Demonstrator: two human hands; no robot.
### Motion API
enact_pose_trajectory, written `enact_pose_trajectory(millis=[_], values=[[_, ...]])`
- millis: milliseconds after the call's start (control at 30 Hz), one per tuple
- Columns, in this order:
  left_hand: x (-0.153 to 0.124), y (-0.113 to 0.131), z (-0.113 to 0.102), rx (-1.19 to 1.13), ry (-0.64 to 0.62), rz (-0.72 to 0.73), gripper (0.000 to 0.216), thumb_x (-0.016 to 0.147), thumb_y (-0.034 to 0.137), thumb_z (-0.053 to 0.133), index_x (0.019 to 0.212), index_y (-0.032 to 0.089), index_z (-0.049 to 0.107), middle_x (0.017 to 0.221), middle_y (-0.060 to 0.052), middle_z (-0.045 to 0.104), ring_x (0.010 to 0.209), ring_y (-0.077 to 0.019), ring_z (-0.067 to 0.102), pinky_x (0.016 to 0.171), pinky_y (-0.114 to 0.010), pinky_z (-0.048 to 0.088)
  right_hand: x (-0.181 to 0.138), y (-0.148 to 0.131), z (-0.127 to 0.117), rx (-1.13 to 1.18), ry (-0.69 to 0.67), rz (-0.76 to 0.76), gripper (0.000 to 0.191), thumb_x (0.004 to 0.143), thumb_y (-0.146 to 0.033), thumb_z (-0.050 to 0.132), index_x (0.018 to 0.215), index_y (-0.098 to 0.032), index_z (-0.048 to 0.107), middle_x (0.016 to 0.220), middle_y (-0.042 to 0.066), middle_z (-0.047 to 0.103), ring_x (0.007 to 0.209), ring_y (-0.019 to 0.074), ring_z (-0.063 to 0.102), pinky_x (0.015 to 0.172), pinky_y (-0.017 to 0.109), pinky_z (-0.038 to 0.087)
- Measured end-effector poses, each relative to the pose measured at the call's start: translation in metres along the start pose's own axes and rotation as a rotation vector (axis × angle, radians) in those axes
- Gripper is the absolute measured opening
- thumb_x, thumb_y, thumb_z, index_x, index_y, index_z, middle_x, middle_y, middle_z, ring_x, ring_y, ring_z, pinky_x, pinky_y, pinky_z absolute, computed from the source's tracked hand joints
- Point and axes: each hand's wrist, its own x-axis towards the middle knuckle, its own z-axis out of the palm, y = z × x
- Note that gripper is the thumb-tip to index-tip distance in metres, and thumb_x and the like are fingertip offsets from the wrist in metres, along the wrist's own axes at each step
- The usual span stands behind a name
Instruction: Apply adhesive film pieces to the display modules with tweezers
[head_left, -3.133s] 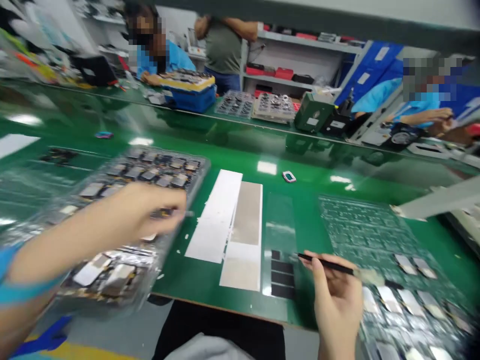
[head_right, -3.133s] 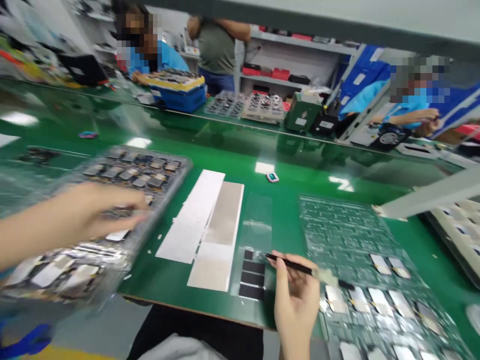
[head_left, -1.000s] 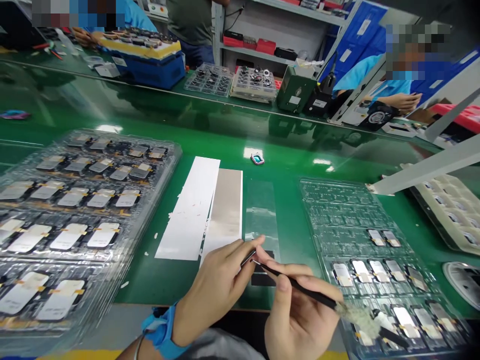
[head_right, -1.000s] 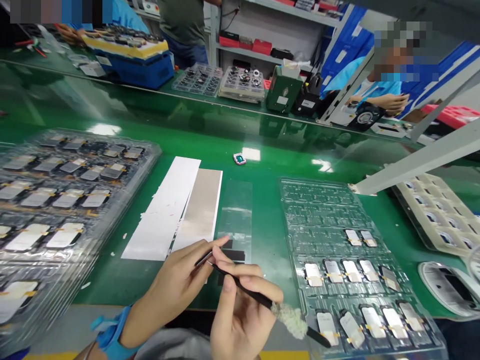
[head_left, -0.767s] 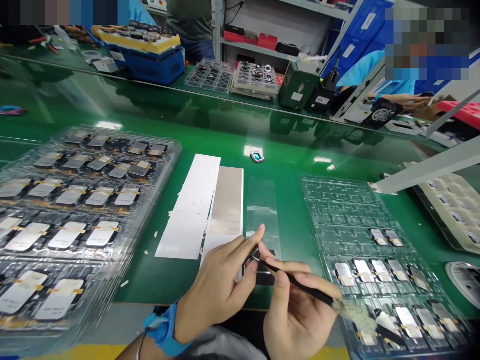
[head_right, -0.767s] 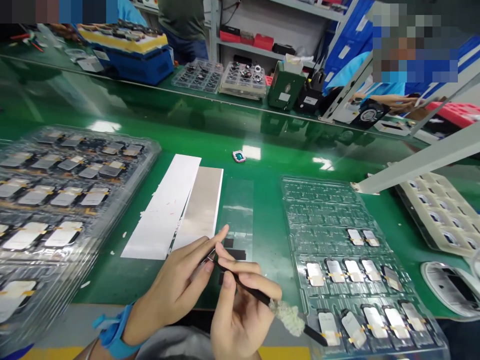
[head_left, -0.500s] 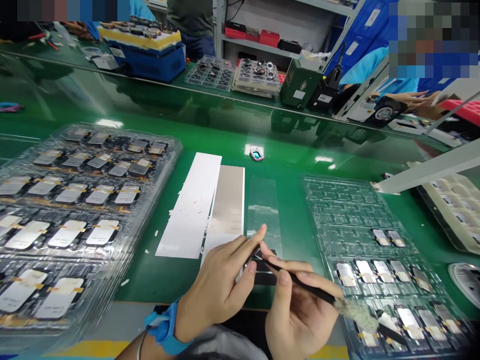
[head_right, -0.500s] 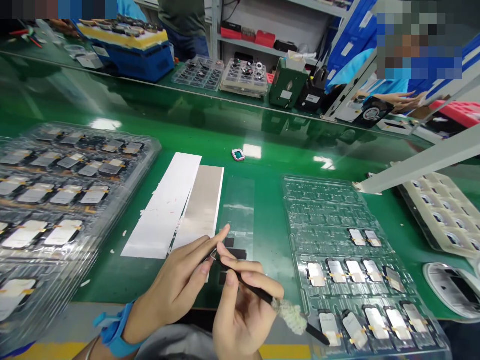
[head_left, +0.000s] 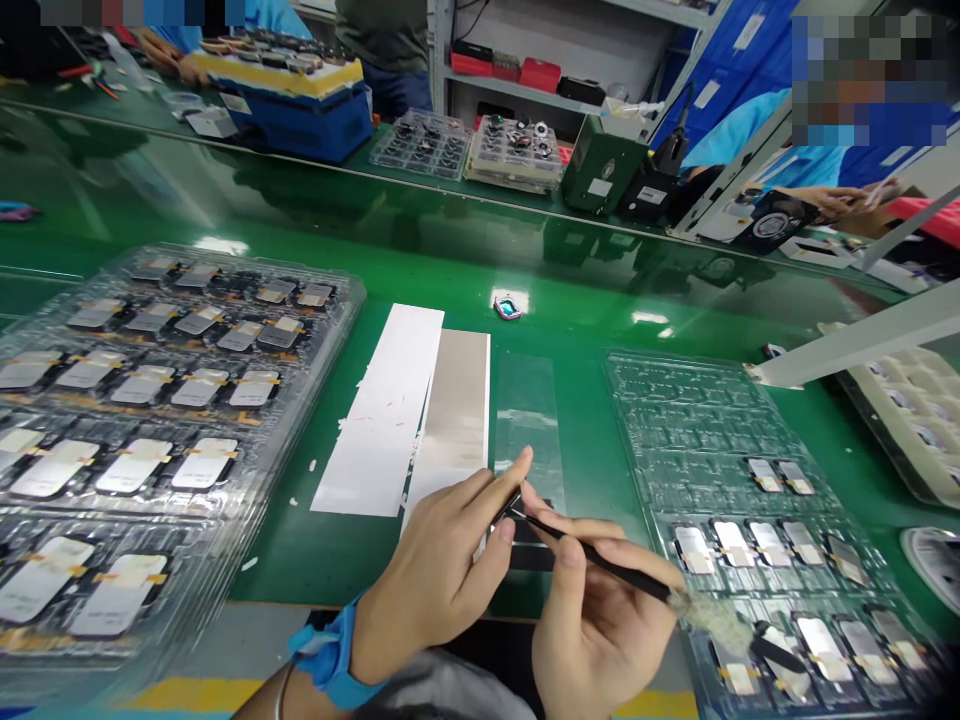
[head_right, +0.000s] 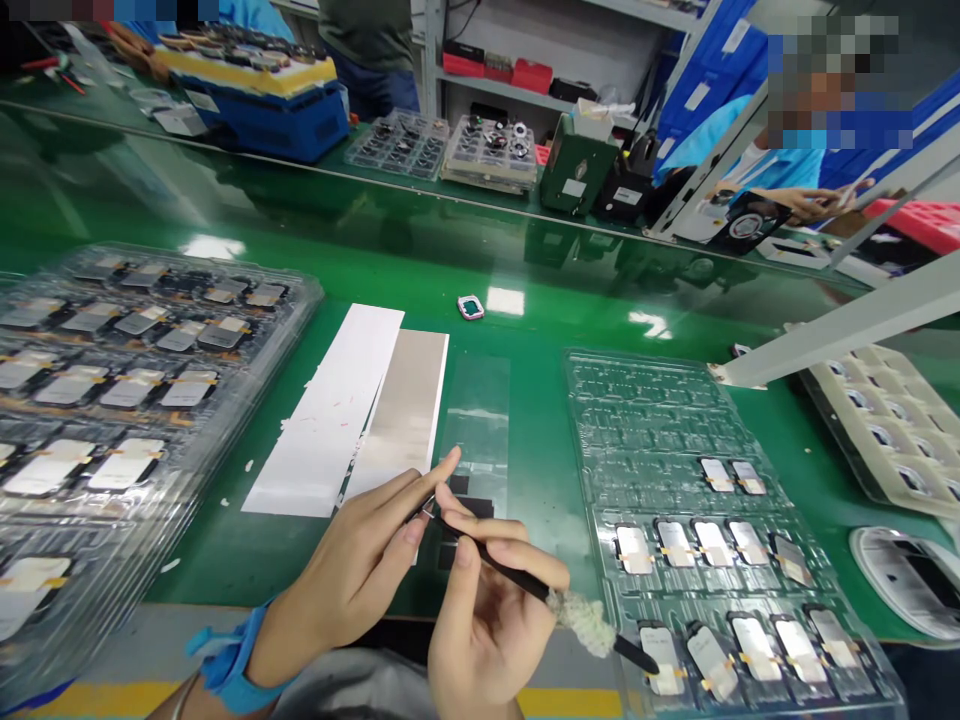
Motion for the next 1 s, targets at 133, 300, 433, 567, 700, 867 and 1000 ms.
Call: enact_pose_trajectory(millis=[133,300,433,567,700,867,1000], values=[[0.0006,0.0000,0.0003,0.002,0.002,0.002,0.053,0.101,0.023,0.032,0.154,0.023,0.027,0.101,-0.008,0.060,0.087,-0.0220,0.058,0.073,-0.034,0.047,0.0003,0.0003,0.0005,-0.006,0.001,-0.004,0.023,0.092,-0.003,0.050,0.101,-0.023,0.045,0.089,0.003,0.069,0.092,0.0175,0.072,0.079,0.035,0.064],[0.0010,0.0005,0.0002,0.007,0.000,-0.004,0.053,0.101,0.022,0.032,0.154,0.022,0.028,0.101,-0.008,0.061,0.087,-0.0220,0.059,0.074,-0.034,0.048,0.0013,0.0011,0.0010,-0.021,0.008,-0.002,0.022,0.091,-0.004,0.051,0.100,-0.023,0.046,0.088,0.003,0.069,0.092,0.0170,0.072,0.078,0.033,0.064],[0.0011,-0.0008,0.0007,0.030,0.011,0.005,0.053,0.101,0.022,0.032,0.153,0.023,0.029,0.099,-0.008,0.061,0.086,-0.0216,0.059,0.072,-0.034,0.048,0.0009,0.0012,0.0008,-0.020,0.004,-0.017,0.024,0.090,-0.002,0.051,0.101,-0.023,0.046,0.088,0.003,0.069,0.089,0.0162,0.072,0.078,0.033,0.064],[0.0014,-0.0018,0.0014,0.047,0.013,0.001,0.052,0.101,0.020,0.032,0.153,0.023,0.029,0.099,-0.008,0.062,0.083,-0.0209,0.059,0.071,-0.034,0.048,-0.0003,0.0013,0.0011,-0.028,0.008,-0.033,0.026,0.090,-0.001,0.051,0.102,-0.023,0.046,0.089,0.003,0.068,0.086,0.0161,0.072,0.074,0.033,0.065],[0.0012,-0.0017,0.0016,0.035,0.011,0.004,0.053,0.101,0.020,0.032,0.154,0.025,0.027,0.100,-0.007,0.061,0.084,-0.0208,0.059,0.073,-0.034,0.048,0.0000,0.0011,0.0018,-0.015,0.000,-0.055,0.027,0.089,0.000,0.050,0.103,-0.023,0.046,0.091,0.003,0.068,0.086,0.0155,0.071,0.076,0.032,0.064],[0.0005,-0.0011,0.0010,0.062,0.012,0.006,0.054,0.100,0.020,0.033,0.154,0.026,0.027,0.095,-0.005,0.059,0.080,-0.0206,0.058,0.068,-0.033,0.046,0.0001,0.0002,0.0013,-0.025,-0.018,-0.072,0.028,0.089,0.002,0.049,0.103,-0.022,0.046,0.091,0.003,0.068,0.088,0.0152,0.071,0.082,0.034,0.063],[0.0004,-0.0009,0.0003,0.061,0.008,0.012,0.054,0.101,0.021,0.032,0.154,0.024,0.026,0.095,-0.006,0.059,0.080,-0.0207,0.058,0.069,-0.034,0.047,-0.0001,0.0005,0.0002,-0.040,-0.050,-0.078,0.028,0.088,0.002,0.050,0.101,-0.022,0.046,0.090,0.002,0.069,0.090,0.0158,0.071,0.084,0.036,0.063]])
